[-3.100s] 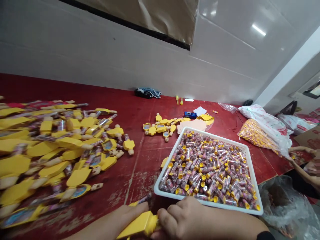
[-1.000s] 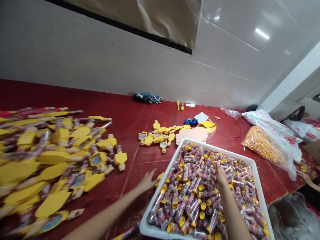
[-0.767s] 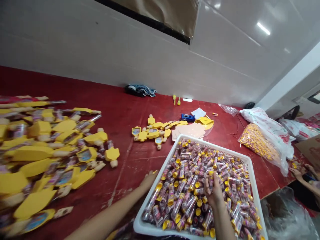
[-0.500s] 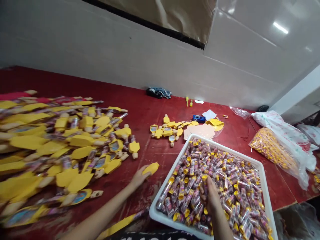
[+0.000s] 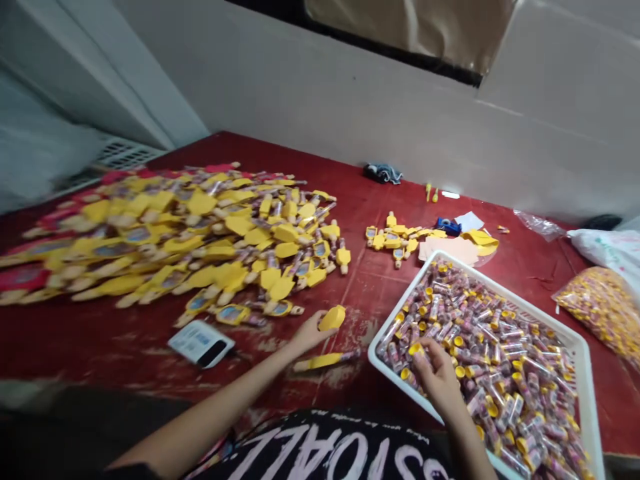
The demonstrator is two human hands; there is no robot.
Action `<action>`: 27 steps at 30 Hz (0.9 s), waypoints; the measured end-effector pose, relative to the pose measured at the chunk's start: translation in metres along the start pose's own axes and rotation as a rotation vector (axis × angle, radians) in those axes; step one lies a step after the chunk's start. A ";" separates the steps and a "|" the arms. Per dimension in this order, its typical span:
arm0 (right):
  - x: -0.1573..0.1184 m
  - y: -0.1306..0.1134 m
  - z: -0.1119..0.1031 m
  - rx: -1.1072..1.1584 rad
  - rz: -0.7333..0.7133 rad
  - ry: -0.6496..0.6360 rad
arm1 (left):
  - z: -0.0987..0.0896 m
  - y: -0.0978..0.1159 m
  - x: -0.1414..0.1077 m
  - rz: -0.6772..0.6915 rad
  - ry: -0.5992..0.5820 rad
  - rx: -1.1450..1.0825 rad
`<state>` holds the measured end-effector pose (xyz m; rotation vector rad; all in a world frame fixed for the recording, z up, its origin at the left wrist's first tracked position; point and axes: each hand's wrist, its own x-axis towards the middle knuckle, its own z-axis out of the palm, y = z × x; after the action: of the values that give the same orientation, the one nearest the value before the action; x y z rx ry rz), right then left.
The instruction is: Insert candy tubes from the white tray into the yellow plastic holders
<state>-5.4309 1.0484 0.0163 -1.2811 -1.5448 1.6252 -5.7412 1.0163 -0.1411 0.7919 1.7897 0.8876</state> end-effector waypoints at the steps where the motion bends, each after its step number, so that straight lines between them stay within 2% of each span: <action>1: -0.008 0.007 -0.001 0.023 0.055 0.009 | -0.003 -0.019 0.004 -0.020 0.042 0.107; 4: -0.028 0.020 -0.002 0.073 0.177 0.040 | -0.005 -0.062 0.011 -0.061 0.048 0.345; 7: -0.041 0.020 -0.001 0.088 0.182 0.080 | 0.006 -0.083 0.018 -0.045 -0.015 0.511; 12: -0.051 0.005 -0.001 0.040 0.149 0.137 | 0.033 -0.091 0.026 0.083 -0.155 0.684; 17: -0.045 0.005 -0.005 -0.022 0.209 0.129 | 0.052 -0.087 0.031 0.266 -0.417 0.711; 19: -0.038 0.009 -0.010 -0.052 0.201 0.131 | 0.058 -0.076 0.046 0.302 -0.452 0.716; 21: -0.028 0.013 -0.017 -0.102 0.183 0.149 | 0.064 -0.054 0.073 0.334 -0.410 0.729; 23: -0.018 0.015 -0.027 -0.173 0.159 0.198 | 0.071 -0.022 0.112 0.364 -0.341 0.742; 27: 0.007 0.014 -0.047 -0.252 0.105 0.294 | 0.093 0.055 0.201 0.387 -0.235 0.769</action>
<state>-5.3883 1.0720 0.0062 -1.6767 -1.5530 1.2586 -5.7150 1.2310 -0.2144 1.6984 1.7860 0.2822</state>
